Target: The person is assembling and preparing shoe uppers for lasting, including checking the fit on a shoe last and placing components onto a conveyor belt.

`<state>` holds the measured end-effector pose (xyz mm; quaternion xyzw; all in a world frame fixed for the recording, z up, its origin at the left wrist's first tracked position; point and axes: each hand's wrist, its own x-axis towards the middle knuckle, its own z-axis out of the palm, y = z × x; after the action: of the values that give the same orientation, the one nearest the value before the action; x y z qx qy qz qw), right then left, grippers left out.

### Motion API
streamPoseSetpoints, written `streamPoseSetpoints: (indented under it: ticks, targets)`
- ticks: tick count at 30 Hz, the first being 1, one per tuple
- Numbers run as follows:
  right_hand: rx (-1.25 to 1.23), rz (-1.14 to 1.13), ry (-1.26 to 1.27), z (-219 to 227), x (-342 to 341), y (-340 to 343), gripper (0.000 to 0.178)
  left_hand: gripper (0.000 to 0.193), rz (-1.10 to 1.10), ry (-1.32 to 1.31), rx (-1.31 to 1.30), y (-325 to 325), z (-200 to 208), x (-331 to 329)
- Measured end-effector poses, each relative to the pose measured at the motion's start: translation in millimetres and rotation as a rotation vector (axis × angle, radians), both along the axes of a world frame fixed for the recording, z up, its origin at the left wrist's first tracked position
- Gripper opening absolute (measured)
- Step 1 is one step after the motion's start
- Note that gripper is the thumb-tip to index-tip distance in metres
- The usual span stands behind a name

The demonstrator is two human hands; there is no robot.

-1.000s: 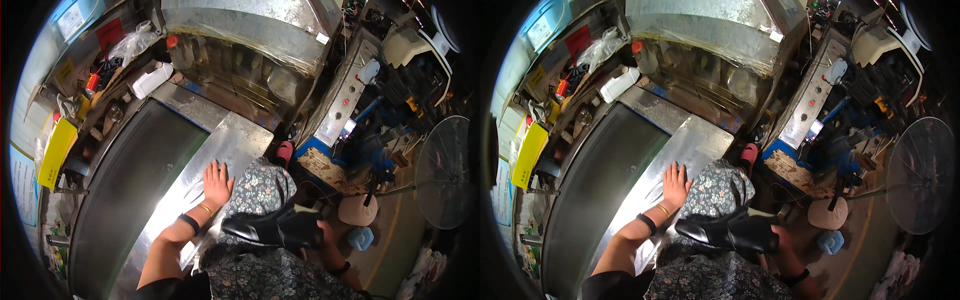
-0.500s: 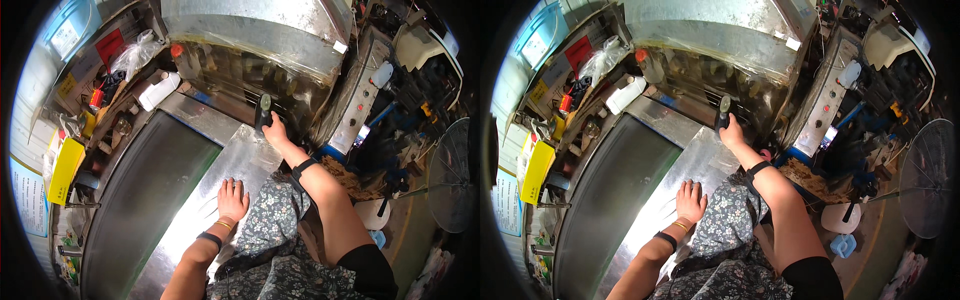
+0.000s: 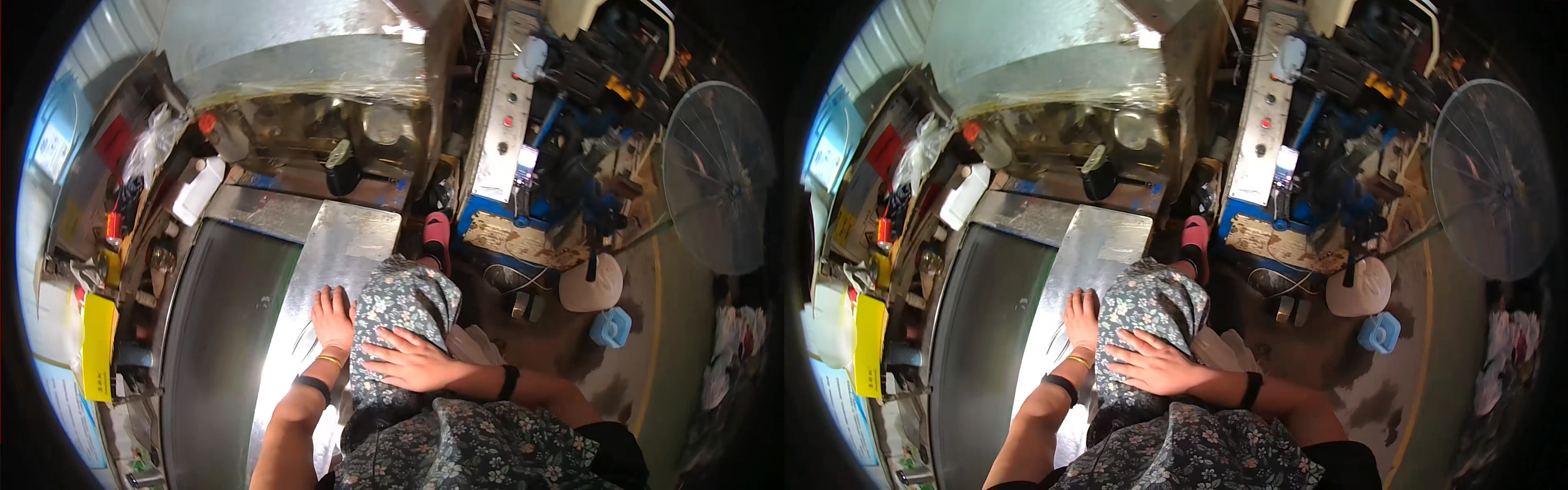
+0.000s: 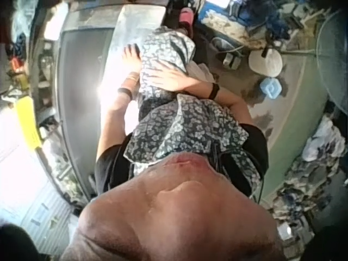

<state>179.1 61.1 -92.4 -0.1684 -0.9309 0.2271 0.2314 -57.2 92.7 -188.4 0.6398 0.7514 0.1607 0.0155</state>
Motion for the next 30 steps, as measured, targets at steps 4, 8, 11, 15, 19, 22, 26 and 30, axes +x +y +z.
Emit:
streamPoseSetpoints:
  ticks: [4,8,11,15,19,22,26,30]
  targets:
    - [-0.005,0.011,-0.013,-10.1,1.5,2.3,0.044,0.050,-0.053,0.024,0.105,-5.8,-12.9,-6.0]
    - [0.003,-0.039,0.058,-6.7,16.1,-0.1,0.038,0.038,0.045,-0.982,0.232,-39.6,28.2,26.9]
    - [0.013,-0.048,0.027,-10.5,10.4,-0.4,0.040,0.032,-0.197,-0.825,0.269,-94.2,114.8,65.8]
    - [-0.023,0.107,0.094,-4.9,-4.7,2.1,0.054,0.058,-0.728,-0.104,0.041,-122.7,154.1,74.0]
    - [0.077,0.015,-0.101,-7.0,-0.9,-4.3,0.040,0.067,-0.417,-0.221,-0.001,-144.6,137.0,34.2]
    - [0.114,-0.085,-0.124,10.7,11.1,-5.6,0.042,0.063,-0.182,-0.157,0.144,-148.7,103.7,-28.7]
    - [0.096,-0.027,-0.146,1.0,2.8,-20.8,0.043,0.062,0.366,-0.030,0.154,-239.9,47.6,-127.7]
    - [0.090,0.003,-0.160,1.4,-1.6,-27.4,0.042,0.070,1.052,0.049,0.106,-363.4,33.4,-203.6]
